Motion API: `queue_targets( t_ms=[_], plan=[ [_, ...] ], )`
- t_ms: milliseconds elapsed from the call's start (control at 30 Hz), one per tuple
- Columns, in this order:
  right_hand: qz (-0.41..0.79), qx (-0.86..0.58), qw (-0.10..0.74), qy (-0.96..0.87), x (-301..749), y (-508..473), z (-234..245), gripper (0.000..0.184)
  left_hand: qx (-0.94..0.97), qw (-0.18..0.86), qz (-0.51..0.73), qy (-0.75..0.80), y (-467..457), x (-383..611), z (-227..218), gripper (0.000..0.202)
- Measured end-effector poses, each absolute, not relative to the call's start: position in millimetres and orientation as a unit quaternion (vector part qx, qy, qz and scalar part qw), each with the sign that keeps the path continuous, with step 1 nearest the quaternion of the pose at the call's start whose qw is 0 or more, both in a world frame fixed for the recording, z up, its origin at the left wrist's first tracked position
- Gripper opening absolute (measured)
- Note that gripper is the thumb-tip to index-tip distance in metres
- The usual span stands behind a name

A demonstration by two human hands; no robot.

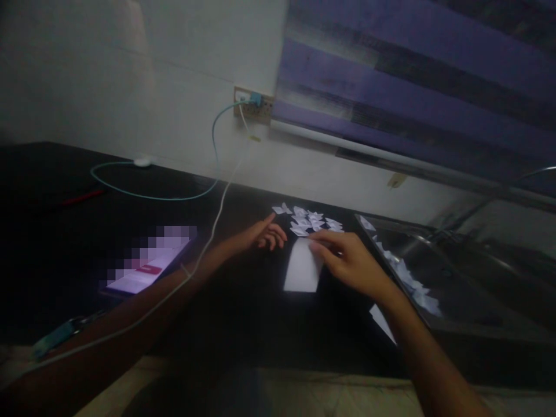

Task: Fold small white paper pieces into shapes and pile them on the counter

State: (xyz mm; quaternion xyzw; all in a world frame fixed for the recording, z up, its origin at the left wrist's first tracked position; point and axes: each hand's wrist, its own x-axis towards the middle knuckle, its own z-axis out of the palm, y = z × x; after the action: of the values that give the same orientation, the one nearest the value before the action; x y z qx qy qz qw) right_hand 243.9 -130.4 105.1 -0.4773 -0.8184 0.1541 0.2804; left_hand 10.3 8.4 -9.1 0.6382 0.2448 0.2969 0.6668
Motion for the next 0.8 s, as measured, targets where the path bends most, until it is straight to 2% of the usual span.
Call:
queue_targets(
  t_ms=[100, 200, 300, 500, 633, 700, 800],
  plan=[
    [0.107, -0.442, 0.337, -0.824, 202.7, -83.1, 85.3, 0.024, 0.606, 0.722, 0.260, 0.211, 17.8, 10.3, -15.0, 0.088],
    [0.079, -0.414, 0.376, -0.825, 179.0, -52.6, 68.3, 0.023, 0.560, 0.742, 0.310, 0.199, 24.2, 13.4, -21.4, 0.091],
    [0.053, -0.387, 0.402, -0.828, 172.3, -41.2, 55.1, 0.022, 0.509, 0.746, 0.387, 0.187, 21.4, 17.1, -21.5, 0.077],
    [0.127, -0.369, 0.463, -0.796, 182.7, -44.9, 34.4, 0.036, 0.506, 0.752, 0.368, 0.205, -4.1, 7.8, -3.5, 0.044],
    [0.145, -0.366, 0.485, -0.781, 184.9, -52.0, 31.0, 0.041, 0.560, 0.729, 0.348, 0.187, -15.9, -7.3, 7.0, 0.039],
    [0.140, -0.379, 0.495, -0.769, 184.5, -54.9, 33.6, 0.042, 0.602, 0.710, 0.313, 0.186, -16.3, -12.5, 9.9, 0.045],
    [0.133, -0.408, 0.507, -0.748, 184.6, -57.6, 38.6, 0.045, 0.628, 0.698, 0.280, 0.199, -12.3, -15.3, 10.6, 0.044]
  ],
)
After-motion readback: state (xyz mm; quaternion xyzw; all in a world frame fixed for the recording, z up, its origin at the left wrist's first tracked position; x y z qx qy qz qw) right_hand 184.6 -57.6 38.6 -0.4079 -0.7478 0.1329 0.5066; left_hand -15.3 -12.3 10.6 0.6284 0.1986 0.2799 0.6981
